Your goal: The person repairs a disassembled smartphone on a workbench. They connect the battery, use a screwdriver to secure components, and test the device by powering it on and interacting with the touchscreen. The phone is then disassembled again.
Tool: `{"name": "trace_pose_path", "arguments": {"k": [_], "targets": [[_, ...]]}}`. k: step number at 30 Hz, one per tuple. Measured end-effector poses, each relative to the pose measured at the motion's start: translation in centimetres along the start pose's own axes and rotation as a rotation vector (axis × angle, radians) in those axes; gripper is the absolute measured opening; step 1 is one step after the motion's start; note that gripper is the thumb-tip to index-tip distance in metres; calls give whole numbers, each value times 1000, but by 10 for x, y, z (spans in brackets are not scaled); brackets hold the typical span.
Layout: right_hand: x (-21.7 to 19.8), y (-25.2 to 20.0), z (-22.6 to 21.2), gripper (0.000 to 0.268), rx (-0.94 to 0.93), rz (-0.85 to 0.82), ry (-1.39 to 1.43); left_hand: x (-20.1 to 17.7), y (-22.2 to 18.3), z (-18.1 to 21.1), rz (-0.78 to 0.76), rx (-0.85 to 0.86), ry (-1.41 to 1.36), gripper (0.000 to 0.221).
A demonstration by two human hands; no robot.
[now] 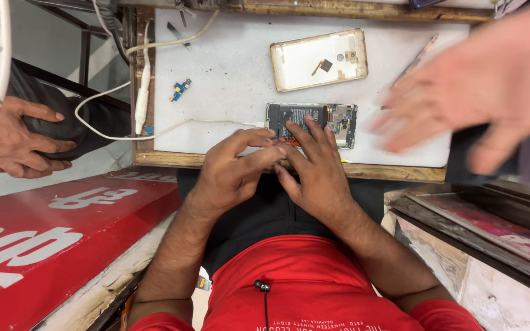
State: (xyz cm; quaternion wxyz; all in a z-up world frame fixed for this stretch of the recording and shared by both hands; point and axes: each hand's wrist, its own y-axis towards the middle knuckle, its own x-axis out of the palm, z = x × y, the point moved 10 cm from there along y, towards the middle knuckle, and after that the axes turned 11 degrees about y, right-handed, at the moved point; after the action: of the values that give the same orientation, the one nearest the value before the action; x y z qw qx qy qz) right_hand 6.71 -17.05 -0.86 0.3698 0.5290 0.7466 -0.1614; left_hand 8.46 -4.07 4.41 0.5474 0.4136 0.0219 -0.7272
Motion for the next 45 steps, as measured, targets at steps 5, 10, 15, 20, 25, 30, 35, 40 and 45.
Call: {"name": "trace_pose_path", "arguments": {"k": [5, 10, 15, 20, 25, 30, 35, 40, 45], "targets": [[-2, 2, -3, 44, -3, -6, -3, -2, -3, 3, 36, 49, 69, 52], [0, 0, 0, 45, 13, -7, -12, 9, -10, -1, 8, 60, 74, 55], [0, 1, -3, 46, -4, -17, -38, 10, -4, -5, 15, 64, 40, 58], [-7, -7, -3, 44, -58, 75, 24, -20, 28, -48, 240, -161, 125, 53], [-24, -21, -3, 26, -140, 201, 198, -23, 75, -81, 75, -216, 722, 44], [-55, -52, 35, 17, -45, 395, 478, 16, 61, -44, 5, -47, 672, 35], [-95, -75, 78, 25, 80, 635, 626, 75, 42, 1, -257, 103, 444, 66], [-146, -81, 47, 41, -244, 785, 642, 85, 44, 9, -332, 110, 501, 80], [-192, -98, 22, 43, -439, 927, 565, 84, 49, 4, -325, 115, 483, 80]]}}
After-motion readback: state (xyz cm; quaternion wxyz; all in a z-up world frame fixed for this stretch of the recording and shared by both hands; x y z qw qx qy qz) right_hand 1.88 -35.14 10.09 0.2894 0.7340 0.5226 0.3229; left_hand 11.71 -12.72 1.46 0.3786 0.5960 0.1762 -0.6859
